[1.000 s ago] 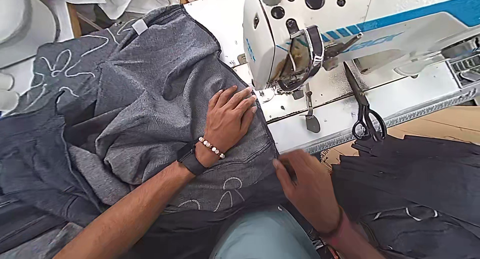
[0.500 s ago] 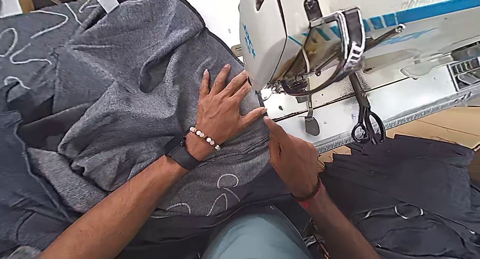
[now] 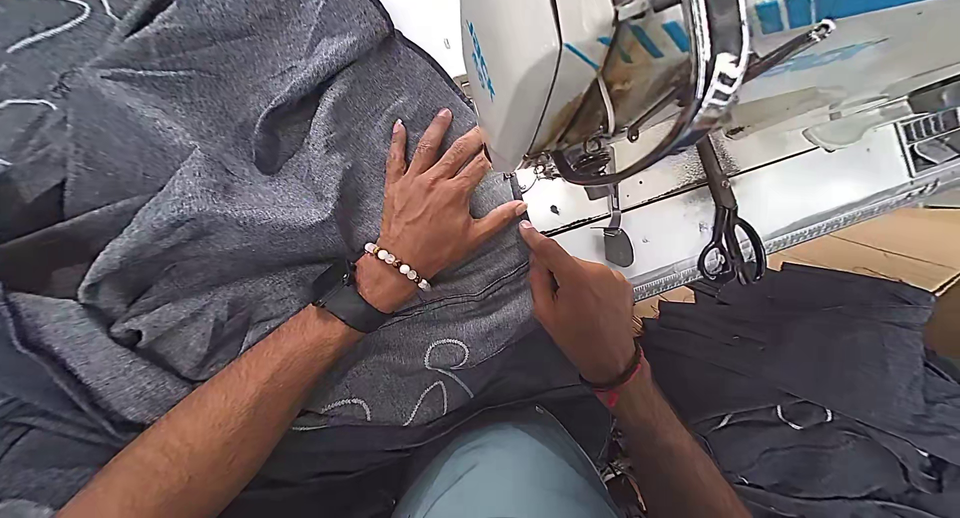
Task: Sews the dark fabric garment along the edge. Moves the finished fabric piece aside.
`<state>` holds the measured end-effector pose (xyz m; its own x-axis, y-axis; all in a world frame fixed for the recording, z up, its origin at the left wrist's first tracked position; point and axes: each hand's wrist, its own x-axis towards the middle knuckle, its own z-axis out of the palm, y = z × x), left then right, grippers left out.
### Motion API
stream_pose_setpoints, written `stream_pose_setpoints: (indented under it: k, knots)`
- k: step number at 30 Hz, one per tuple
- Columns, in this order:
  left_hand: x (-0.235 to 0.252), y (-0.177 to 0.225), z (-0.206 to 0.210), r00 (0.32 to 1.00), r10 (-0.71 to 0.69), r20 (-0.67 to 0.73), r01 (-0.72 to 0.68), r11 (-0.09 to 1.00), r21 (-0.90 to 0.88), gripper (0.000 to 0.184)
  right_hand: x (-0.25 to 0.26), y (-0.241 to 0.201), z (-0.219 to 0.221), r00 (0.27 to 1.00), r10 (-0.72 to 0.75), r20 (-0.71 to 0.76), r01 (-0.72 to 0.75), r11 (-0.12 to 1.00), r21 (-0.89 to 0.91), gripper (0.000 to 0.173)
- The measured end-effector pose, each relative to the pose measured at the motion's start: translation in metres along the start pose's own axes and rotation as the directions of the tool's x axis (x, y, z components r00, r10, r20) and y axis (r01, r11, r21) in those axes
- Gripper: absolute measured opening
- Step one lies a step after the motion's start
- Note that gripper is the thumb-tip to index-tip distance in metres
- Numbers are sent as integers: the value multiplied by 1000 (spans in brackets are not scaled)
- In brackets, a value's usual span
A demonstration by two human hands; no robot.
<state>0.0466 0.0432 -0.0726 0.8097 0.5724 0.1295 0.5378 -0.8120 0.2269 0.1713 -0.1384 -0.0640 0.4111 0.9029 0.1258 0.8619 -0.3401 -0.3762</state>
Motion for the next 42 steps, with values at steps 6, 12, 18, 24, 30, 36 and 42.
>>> stream_pose_setpoints:
  k: [6,12,18,24,30,36,42]
  knots:
    - [3,-5,0,1000,7,2,-7,1000,-6,71,20,29,-45,989,21,147,-50,979,199,27]
    - [3,-6,-1,1000,0,21,0,1000,-18,74,47,148,-114,921,241,-306,-308,932,-191,35]
    - [11,-8,3,999,-31,-18,32,998,46,73,61,179,-85,916,271,-296,-358,884,-300,35]
    - [4,-5,1,1000,-9,-3,10,999,39,75,51,178,-65,901,212,-379,-323,911,-256,34]
    - [6,-4,2,999,-33,-19,34,999,42,75,39,120,-70,876,190,-444,-214,977,-3,37]
    - [9,-4,3,998,-45,-38,47,998,47,74,20,21,-17,994,103,43,-112,928,356,32]
    - [-12,9,-25,977,191,-92,-200,975,-101,30,22,3,1,989,148,3,-143,948,286,27]
